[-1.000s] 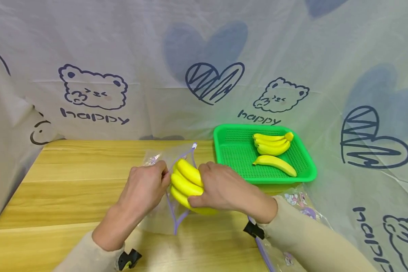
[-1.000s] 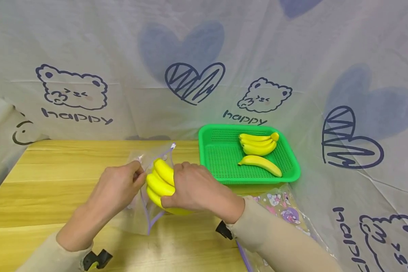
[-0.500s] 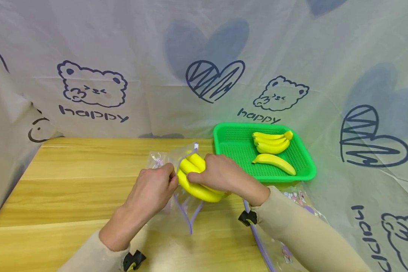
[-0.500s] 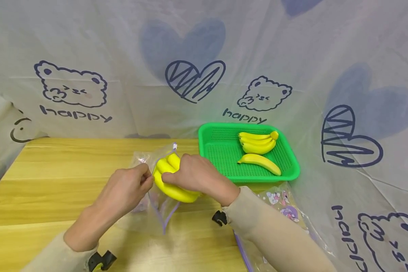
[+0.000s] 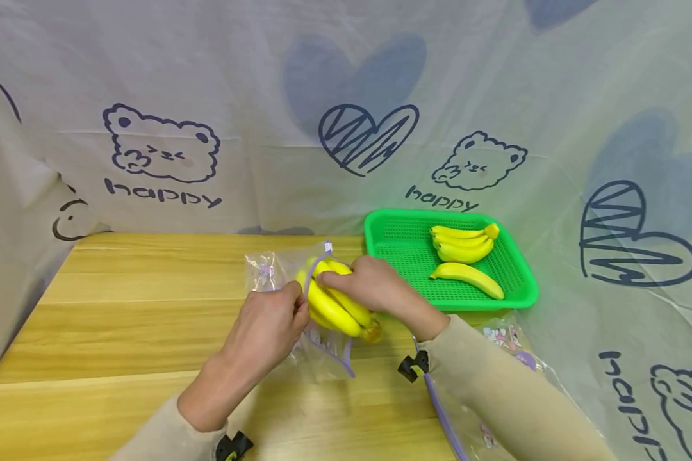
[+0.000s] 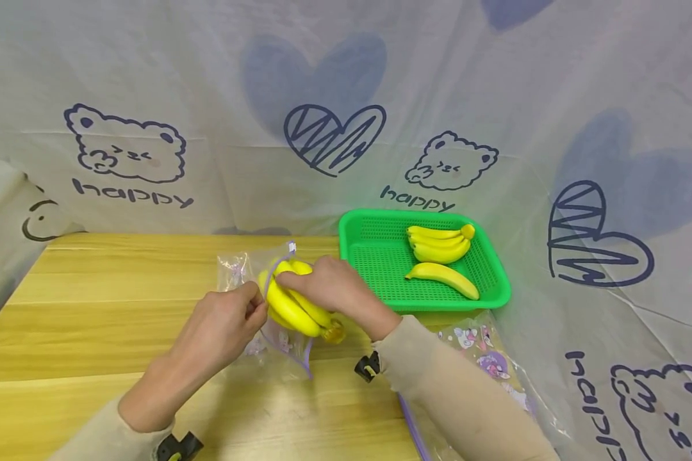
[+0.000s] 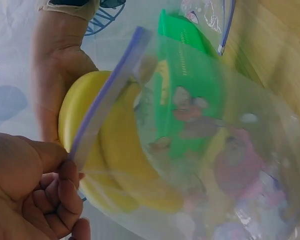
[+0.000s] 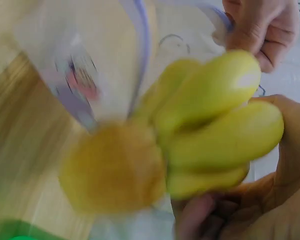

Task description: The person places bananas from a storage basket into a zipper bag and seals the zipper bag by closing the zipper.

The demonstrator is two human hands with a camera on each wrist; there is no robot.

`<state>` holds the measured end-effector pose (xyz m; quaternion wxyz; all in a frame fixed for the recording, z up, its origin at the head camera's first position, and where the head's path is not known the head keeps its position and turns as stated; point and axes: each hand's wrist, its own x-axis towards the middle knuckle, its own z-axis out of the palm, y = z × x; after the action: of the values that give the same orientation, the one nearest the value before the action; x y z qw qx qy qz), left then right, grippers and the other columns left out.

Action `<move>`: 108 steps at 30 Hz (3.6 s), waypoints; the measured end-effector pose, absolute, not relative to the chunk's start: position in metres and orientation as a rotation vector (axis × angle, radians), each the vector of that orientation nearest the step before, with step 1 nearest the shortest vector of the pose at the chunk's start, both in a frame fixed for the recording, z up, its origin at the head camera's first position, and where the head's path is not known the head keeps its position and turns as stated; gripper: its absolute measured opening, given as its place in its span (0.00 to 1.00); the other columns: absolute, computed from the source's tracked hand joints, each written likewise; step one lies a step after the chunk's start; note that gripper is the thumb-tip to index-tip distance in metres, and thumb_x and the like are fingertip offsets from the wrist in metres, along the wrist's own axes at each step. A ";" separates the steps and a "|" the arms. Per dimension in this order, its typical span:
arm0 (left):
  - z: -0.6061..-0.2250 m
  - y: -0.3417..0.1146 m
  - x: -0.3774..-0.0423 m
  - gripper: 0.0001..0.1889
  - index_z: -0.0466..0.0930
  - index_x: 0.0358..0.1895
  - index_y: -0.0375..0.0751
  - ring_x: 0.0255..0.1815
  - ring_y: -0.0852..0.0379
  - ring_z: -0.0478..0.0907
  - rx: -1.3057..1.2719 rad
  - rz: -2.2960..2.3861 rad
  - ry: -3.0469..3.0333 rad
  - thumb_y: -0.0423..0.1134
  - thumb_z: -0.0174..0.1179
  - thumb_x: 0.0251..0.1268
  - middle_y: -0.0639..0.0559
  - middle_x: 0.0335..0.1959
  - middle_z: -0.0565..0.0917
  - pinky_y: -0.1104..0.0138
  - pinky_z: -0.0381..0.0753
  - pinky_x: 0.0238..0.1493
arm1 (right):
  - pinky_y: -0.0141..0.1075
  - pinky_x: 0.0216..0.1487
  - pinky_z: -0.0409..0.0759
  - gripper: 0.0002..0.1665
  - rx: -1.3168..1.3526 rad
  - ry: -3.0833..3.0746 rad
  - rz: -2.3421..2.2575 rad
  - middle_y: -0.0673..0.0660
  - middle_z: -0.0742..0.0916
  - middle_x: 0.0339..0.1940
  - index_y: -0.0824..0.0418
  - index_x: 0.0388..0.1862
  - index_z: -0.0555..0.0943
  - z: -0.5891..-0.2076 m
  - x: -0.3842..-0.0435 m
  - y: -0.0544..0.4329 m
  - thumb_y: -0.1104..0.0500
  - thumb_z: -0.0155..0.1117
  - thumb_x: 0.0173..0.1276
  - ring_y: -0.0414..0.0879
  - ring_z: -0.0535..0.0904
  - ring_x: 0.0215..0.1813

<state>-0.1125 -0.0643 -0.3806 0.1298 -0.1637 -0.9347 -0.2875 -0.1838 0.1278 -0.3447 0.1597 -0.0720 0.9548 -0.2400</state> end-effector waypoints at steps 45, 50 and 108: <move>-0.381 -0.064 -0.107 0.06 0.78 0.34 0.44 0.20 0.61 0.72 -0.244 -1.230 -2.757 0.35 0.59 0.73 0.56 0.22 0.78 0.69 0.73 0.23 | 0.40 0.42 0.87 0.47 -0.071 2.360 -1.522 0.65 0.83 0.51 0.68 0.76 0.62 -0.372 -0.172 0.117 0.45 0.71 0.71 0.50 0.85 0.43; -0.378 -0.067 -0.111 0.07 0.76 0.32 0.43 0.20 0.60 0.71 -0.215 -1.237 -2.738 0.35 0.59 0.72 0.55 0.22 0.77 0.69 0.72 0.23 | 0.38 0.39 0.81 0.56 -0.431 2.721 -0.964 0.59 0.83 0.48 0.66 0.79 0.61 -0.368 -0.166 0.115 0.44 0.78 0.61 0.49 0.81 0.41; -0.392 -0.088 -0.116 0.10 0.74 0.22 0.48 0.22 0.51 0.70 -0.199 -0.666 -2.931 0.36 0.57 0.62 0.54 0.19 0.75 0.59 0.63 0.30 | 0.41 0.35 0.83 0.42 -0.690 2.772 0.004 0.58 0.84 0.35 0.67 0.68 0.69 -0.416 -0.156 0.069 0.33 0.59 0.77 0.48 0.82 0.36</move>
<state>-0.1163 -0.0881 -0.3922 0.0646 -0.0658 -0.9710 -0.2207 -0.1556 0.0694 -0.4157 0.1422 -0.2392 0.9605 0.0015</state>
